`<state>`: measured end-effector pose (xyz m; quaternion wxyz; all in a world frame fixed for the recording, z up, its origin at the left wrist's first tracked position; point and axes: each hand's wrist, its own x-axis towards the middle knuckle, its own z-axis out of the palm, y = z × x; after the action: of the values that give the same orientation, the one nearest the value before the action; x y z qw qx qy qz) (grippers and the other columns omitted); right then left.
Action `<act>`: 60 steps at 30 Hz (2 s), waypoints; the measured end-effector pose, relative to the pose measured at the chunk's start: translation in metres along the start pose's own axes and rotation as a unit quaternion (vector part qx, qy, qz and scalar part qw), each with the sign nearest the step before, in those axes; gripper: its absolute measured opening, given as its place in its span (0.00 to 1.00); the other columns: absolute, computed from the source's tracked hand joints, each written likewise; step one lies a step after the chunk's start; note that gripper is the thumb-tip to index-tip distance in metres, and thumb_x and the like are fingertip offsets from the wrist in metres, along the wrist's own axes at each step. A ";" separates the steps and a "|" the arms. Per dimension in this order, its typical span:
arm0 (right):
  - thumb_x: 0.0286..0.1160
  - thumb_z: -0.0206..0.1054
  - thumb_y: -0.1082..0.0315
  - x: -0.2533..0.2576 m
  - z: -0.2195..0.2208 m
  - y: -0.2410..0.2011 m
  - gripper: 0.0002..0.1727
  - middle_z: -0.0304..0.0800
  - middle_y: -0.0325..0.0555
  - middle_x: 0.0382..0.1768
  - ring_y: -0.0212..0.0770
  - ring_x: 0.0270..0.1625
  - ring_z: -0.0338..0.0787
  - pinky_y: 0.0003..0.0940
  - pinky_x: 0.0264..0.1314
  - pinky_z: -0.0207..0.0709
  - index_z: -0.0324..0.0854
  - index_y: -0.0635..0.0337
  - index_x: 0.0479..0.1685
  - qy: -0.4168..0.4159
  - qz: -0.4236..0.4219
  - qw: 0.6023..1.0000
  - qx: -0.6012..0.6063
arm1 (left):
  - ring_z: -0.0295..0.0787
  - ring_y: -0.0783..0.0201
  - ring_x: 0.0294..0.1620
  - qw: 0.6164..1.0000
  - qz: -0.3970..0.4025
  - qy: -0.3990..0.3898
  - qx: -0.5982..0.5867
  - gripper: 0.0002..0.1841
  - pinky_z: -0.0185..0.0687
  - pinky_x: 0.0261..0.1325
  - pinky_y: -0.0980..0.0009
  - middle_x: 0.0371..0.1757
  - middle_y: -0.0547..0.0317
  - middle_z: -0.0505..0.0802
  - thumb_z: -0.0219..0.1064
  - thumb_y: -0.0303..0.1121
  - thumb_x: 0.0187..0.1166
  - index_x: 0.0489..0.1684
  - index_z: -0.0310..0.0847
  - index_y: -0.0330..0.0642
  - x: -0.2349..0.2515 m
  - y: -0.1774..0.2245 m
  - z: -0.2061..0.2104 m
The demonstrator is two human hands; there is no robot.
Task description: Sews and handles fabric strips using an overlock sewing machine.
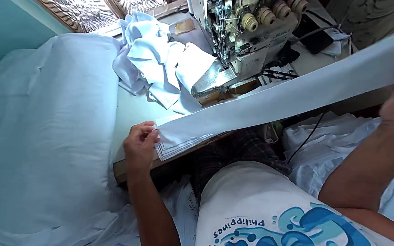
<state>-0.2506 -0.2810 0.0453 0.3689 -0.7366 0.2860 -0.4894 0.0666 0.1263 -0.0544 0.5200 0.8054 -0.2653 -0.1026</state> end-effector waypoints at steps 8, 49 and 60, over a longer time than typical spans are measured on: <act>0.65 0.78 0.76 -0.052 0.130 -0.007 0.18 0.87 0.50 0.41 0.33 0.40 0.89 0.32 0.47 0.87 0.77 0.71 0.51 -0.236 0.148 0.960 0.005 | 0.88 0.81 0.37 0.952 0.021 0.271 -0.141 0.08 0.87 0.44 0.81 0.37 0.80 0.89 0.54 0.25 0.88 0.48 0.78 0.50 -0.022 0.027 -0.115; 0.63 0.75 0.77 -0.096 0.180 -0.052 0.03 0.90 0.49 0.42 0.35 0.45 0.90 0.24 0.47 0.85 0.89 0.66 0.34 -0.262 -0.094 0.954 0.109 | 0.92 0.76 0.44 0.916 0.085 -0.172 -0.353 0.07 0.88 0.54 0.76 0.40 0.71 0.96 0.70 0.26 0.74 0.37 0.92 0.53 0.057 0.093 0.077; 0.63 0.76 0.78 -0.094 0.176 -0.058 0.03 0.91 0.48 0.36 0.34 0.39 0.90 0.23 0.42 0.83 0.87 0.64 0.30 -0.225 -0.074 0.969 0.071 | 0.91 0.77 0.39 0.927 0.102 -0.104 -0.346 0.12 0.89 0.49 0.77 0.37 0.73 0.94 0.69 0.19 0.71 0.38 0.87 0.52 0.057 0.098 0.092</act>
<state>-0.1170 -0.1283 0.0018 0.4378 -0.8190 0.1050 -0.3557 0.0423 -0.0067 -0.0012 0.7435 0.5291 -0.3468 -0.2169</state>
